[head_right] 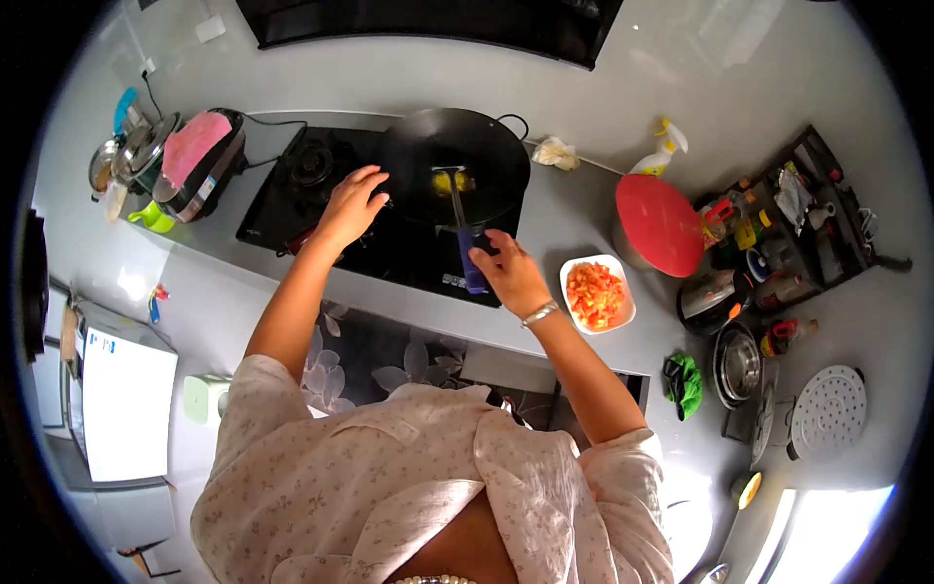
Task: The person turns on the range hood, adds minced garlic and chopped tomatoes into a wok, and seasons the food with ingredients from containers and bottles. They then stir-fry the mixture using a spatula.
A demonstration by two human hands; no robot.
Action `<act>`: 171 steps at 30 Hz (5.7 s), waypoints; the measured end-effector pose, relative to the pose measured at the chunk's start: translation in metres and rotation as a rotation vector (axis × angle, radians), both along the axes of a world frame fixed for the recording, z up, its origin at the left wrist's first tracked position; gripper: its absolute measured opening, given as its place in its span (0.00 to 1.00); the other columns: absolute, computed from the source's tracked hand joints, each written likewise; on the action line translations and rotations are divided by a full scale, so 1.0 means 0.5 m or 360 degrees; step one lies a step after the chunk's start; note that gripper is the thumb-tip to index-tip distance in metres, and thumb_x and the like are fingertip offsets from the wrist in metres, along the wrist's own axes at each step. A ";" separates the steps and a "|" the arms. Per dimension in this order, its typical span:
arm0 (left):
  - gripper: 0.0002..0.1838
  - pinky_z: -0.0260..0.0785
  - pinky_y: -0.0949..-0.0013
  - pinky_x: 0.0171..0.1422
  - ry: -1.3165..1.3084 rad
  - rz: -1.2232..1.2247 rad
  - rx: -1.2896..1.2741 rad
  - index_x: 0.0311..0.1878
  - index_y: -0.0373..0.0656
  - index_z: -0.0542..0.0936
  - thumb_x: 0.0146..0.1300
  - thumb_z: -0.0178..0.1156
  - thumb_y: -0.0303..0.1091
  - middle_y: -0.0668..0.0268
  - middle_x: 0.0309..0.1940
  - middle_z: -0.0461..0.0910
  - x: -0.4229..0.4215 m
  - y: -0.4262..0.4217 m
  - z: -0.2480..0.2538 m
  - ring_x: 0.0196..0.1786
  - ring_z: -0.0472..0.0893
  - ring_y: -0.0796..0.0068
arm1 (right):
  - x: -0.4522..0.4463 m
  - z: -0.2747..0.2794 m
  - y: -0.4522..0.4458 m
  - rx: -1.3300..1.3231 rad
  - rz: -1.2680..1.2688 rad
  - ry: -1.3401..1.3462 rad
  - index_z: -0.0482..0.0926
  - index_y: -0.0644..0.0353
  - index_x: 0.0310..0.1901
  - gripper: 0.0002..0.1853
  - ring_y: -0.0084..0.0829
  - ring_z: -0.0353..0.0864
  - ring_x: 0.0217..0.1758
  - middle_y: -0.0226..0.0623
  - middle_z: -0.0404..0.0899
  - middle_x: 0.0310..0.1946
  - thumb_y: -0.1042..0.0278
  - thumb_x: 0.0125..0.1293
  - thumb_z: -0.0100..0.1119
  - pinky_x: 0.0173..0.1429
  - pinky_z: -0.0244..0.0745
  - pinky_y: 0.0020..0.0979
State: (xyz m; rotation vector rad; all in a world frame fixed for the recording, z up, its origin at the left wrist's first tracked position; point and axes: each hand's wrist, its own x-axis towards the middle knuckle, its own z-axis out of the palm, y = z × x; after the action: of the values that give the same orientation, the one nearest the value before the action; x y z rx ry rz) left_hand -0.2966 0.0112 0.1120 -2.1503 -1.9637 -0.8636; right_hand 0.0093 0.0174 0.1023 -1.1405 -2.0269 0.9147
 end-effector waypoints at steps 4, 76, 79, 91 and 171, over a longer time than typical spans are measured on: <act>0.23 0.67 0.59 0.63 0.0088 0.0177 -0.0140 0.55 0.39 0.77 0.60 0.63 0.41 0.58 0.55 0.76 -0.088 -0.077 -0.004 0.58 0.75 0.57 | -0.079 0.004 -0.002 -0.0585 0.0006 -0.0233 0.62 0.60 0.65 0.31 0.39 0.84 0.38 0.52 0.77 0.48 0.62 0.63 0.59 0.42 0.81 0.36; 0.30 0.77 0.63 0.38 -0.1187 -0.0046 -0.0559 0.62 0.36 0.68 0.60 0.64 0.40 0.57 0.38 0.79 -0.016 -0.266 -0.088 0.33 0.81 0.64 | -0.052 0.038 -0.015 0.0346 -0.0260 -0.0403 0.76 0.62 0.54 0.19 0.56 0.79 0.42 0.57 0.80 0.38 0.68 0.61 0.55 0.47 0.74 0.43; 0.28 0.75 0.73 0.33 -0.2472 -0.0127 -0.1111 0.60 0.41 0.71 0.63 0.63 0.47 0.68 0.34 0.78 -0.035 -0.265 -0.064 0.28 0.75 0.82 | -0.067 0.041 0.019 0.0255 -0.0280 -0.0403 0.76 0.61 0.54 0.19 0.55 0.78 0.45 0.57 0.79 0.39 0.67 0.61 0.56 0.49 0.73 0.44; 0.18 0.53 0.84 0.13 -0.3710 -0.0748 -0.1541 0.57 0.36 0.72 0.67 0.56 0.33 0.73 0.26 0.70 -0.047 -0.212 -0.142 0.16 0.62 0.89 | -0.021 0.074 -0.046 0.0122 -0.0077 -0.0553 0.75 0.60 0.56 0.19 0.39 0.78 0.28 0.48 0.79 0.28 0.69 0.63 0.55 0.39 0.73 0.35; 0.31 0.45 0.55 0.79 -0.3358 -0.0814 0.0140 0.71 0.31 0.55 0.70 0.39 0.41 0.46 0.72 0.55 -0.122 -0.365 -0.033 0.75 0.55 0.53 | -0.064 0.038 -0.112 -0.0784 -0.0522 0.0699 0.68 0.62 0.64 0.24 0.14 0.65 0.16 0.33 0.80 0.32 0.71 0.67 0.54 0.14 0.54 0.17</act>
State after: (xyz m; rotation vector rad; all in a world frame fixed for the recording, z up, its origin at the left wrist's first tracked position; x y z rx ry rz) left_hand -0.3574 -0.1715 0.0957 -1.1456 -0.9885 -4.0689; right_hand -0.0226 -0.0386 0.1212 -1.3305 -1.2512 1.3882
